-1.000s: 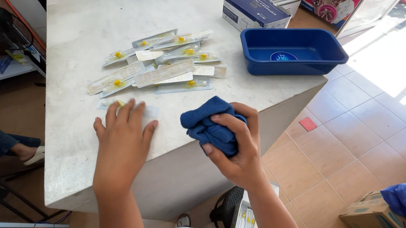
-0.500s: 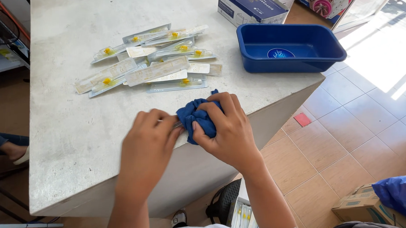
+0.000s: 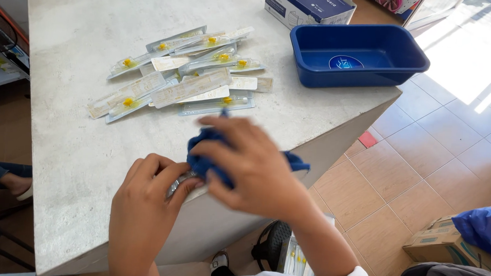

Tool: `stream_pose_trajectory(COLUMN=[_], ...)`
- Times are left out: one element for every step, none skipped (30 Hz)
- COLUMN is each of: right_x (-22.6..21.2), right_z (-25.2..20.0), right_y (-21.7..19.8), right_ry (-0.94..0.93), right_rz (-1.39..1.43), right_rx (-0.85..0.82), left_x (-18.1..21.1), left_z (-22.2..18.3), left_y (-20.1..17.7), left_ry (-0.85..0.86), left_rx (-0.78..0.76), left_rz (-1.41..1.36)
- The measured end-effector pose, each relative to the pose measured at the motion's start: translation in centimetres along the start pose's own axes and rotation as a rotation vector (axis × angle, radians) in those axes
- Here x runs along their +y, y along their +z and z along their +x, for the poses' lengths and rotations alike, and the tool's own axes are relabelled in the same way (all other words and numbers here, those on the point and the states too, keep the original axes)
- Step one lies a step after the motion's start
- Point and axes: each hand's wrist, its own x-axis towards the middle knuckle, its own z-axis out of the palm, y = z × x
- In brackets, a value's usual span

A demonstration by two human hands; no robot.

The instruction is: Cleaning individual packaged IV catheters with a cloth and organizing them into a cardboard box.

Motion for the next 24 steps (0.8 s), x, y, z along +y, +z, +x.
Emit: stream_pose_trajectory(right_x=[0.1,0.1,0.0,0.2,0.4,0.5,0.3,0.2,0.0,-0.1,-0.1,-0.2,-0.3,-0.2,-0.1,-0.1,-0.2,-0.3,-0.2,-0.1,0.0,0.1,0.3,0.5], right_z=[0.4,0.6,0.9,0.9,1.0,1.1,1.1,1.1,1.1,1.1,1.0,0.9,0.8,0.7,0.6,0.6,0.5,0.5,0.4,0.2,0.1,-0.1,-0.3,-0.3], right_y=[0.5,1.1,1.8,1.6,1.6,1.7,1.6,1.6,1.7,1.8,2.0,2.0,2.3,2.4,2.5,2.4,2.4,2.4,2.5,2.6,2.6,2.8,2.9,2.9], right_ry=[-0.001,-0.024,-0.046,-0.052,-0.017,0.015,0.007,0.005,0.002,-0.009,0.005,0.023,0.015,0.012,0.010,0.016,0.019,0.017,0.017,0.022,0.026,0.031,0.030,0.024], right_rz=[-0.001,-0.009,-0.017,-0.006,0.018,0.050,0.069,0.056,0.043,0.067,0.036,0.005,0.028,0.010,-0.008,0.006,0.009,0.018,0.037,0.026,0.015,0.027,0.022,0.012], right_rx=[0.002,-0.030,-0.061,-0.070,-0.079,-0.091,-0.103,-0.065,-0.027,-0.043,-0.013,0.018,0.002,0.025,0.048,0.038,0.048,0.057,0.046,0.055,0.063,0.059,0.060,0.065], left_x=[0.1,0.1,0.1,0.3,0.4,0.4,0.5,0.6,0.7,0.7,0.7,0.7,0.6,0.5,0.5,0.6,0.6,0.7,0.7,0.7,0.7,0.7,0.6,0.6], left_z=[0.1,-0.1,-0.3,-0.2,-0.1,-0.3,-0.1,-0.1,-0.1,-0.2,-0.2,-0.3,-0.5,-0.5,-0.4,-0.3,-0.3,-0.4,-0.4,-0.4,-0.4,-0.4,-0.5,-0.3], left_y=[0.1,0.0,0.0,0.1,0.1,-0.1,-0.3,-0.5,-0.6,-0.7,-0.7,-0.7,-0.7,-0.7,-0.5,-0.5,-0.5,-0.5,-0.5,-0.5,-0.5,-0.4,-0.4,-0.3], left_ry=[0.001,0.009,0.017,0.002,0.021,0.032,0.010,0.043,0.076,0.047,0.072,0.099,0.072,0.090,0.108,0.094,0.098,0.097,0.078,0.094,0.109,0.101,0.101,0.107], left_rx=[0.002,0.020,0.038,0.037,0.051,0.063,0.061,0.063,0.065,0.066,0.084,0.099,0.097,0.093,0.090,0.079,0.080,0.084,0.076,0.079,0.082,0.073,0.069,0.071], left_rz=[0.001,0.016,0.031,0.036,0.030,0.031,0.041,0.018,-0.005,0.006,0.000,-0.007,0.004,0.007,0.009,0.013,0.010,0.012,0.021,0.007,-0.008,-0.002,0.006,0.012])
